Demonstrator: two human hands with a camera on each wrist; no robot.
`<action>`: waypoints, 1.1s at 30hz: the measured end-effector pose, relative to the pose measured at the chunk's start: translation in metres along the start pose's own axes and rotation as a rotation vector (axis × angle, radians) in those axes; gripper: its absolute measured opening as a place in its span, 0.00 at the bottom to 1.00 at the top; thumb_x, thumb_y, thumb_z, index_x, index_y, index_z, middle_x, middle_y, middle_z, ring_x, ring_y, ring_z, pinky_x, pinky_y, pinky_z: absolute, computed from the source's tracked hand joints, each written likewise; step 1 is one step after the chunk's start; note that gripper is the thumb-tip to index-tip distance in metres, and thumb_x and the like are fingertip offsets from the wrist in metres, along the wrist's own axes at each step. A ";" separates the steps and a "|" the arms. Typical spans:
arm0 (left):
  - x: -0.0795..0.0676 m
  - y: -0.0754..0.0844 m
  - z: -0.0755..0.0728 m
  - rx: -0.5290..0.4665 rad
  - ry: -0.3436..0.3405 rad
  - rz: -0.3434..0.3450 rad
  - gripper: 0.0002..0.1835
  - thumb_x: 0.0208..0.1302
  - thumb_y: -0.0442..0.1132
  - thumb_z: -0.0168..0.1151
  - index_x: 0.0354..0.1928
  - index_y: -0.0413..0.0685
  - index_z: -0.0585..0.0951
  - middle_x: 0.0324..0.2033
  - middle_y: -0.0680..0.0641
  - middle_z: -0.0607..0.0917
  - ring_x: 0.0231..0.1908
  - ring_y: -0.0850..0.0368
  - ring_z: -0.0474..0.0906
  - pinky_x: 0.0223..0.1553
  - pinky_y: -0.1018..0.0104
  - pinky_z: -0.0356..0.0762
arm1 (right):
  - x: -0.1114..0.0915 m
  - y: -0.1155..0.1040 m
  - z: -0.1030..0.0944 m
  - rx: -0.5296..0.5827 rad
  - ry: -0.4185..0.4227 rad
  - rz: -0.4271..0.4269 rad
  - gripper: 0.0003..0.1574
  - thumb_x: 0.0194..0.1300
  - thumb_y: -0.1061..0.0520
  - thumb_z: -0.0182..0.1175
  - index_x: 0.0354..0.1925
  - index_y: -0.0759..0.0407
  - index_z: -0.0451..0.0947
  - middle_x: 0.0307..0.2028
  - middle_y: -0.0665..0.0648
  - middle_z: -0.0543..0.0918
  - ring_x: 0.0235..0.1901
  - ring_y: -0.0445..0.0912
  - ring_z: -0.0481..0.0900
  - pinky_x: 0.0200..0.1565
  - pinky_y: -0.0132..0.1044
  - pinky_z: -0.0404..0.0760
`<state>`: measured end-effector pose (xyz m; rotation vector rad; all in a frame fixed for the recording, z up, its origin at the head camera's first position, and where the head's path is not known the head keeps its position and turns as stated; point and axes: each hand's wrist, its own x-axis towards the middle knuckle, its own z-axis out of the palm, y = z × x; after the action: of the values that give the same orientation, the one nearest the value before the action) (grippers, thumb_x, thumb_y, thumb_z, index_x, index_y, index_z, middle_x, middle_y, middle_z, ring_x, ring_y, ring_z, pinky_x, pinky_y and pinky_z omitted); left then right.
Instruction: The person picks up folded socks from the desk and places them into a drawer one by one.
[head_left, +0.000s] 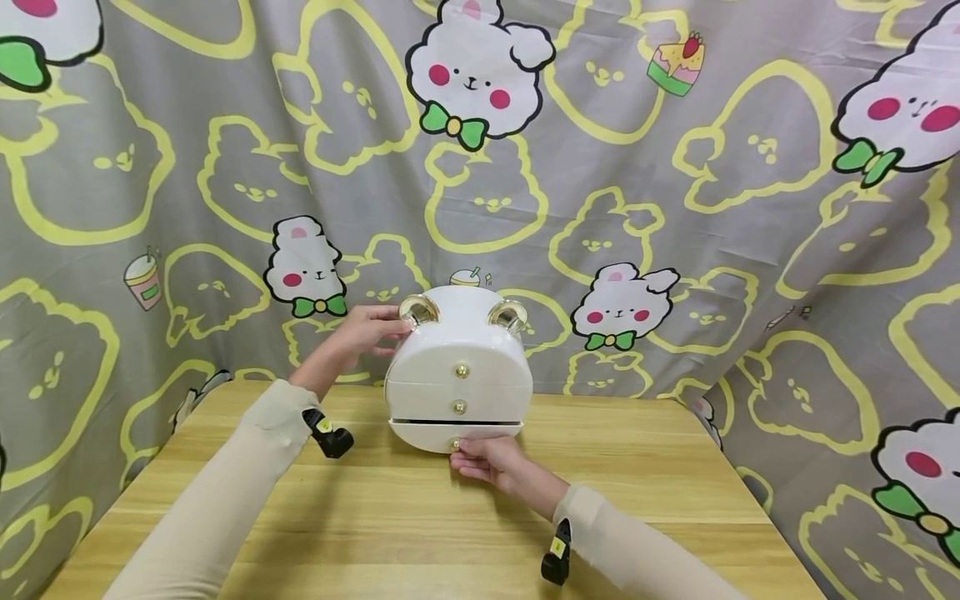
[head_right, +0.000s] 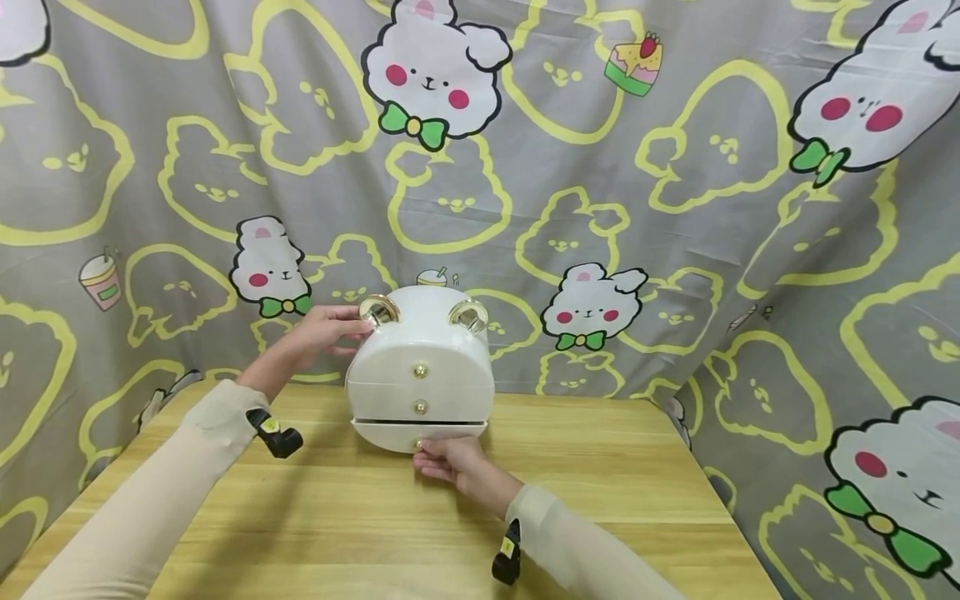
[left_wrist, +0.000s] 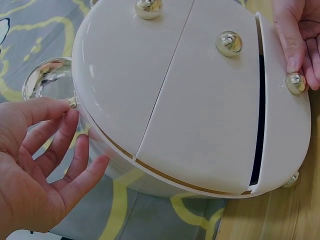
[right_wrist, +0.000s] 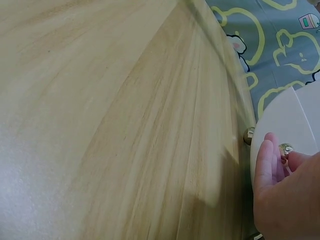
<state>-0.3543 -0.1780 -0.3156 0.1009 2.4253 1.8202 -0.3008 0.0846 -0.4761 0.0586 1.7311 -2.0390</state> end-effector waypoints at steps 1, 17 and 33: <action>0.000 0.000 0.000 -0.001 -0.001 0.000 0.25 0.73 0.44 0.63 0.68 0.44 0.76 0.50 0.45 0.85 0.61 0.44 0.76 0.64 0.46 0.79 | 0.000 0.000 0.000 0.000 0.001 0.004 0.14 0.71 0.65 0.60 0.51 0.74 0.79 0.30 0.58 0.90 0.29 0.43 0.89 0.38 0.34 0.90; -0.001 0.002 0.000 0.005 -0.002 -0.011 0.25 0.72 0.44 0.63 0.68 0.44 0.76 0.49 0.46 0.85 0.58 0.47 0.77 0.62 0.47 0.81 | 0.004 -0.006 -0.001 0.008 -0.003 0.042 0.16 0.71 0.65 0.61 0.53 0.75 0.79 0.30 0.59 0.90 0.29 0.44 0.89 0.39 0.35 0.90; -0.003 0.000 0.002 0.000 0.009 -0.019 0.24 0.72 0.43 0.63 0.67 0.44 0.77 0.46 0.49 0.86 0.56 0.49 0.78 0.61 0.48 0.81 | 0.006 -0.003 -0.001 0.019 0.006 0.024 0.11 0.69 0.66 0.62 0.47 0.73 0.80 0.30 0.59 0.90 0.28 0.45 0.89 0.40 0.37 0.90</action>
<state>-0.3507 -0.1770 -0.3162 0.0703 2.4237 1.8165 -0.3072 0.0842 -0.4756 0.0912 1.7072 -2.0404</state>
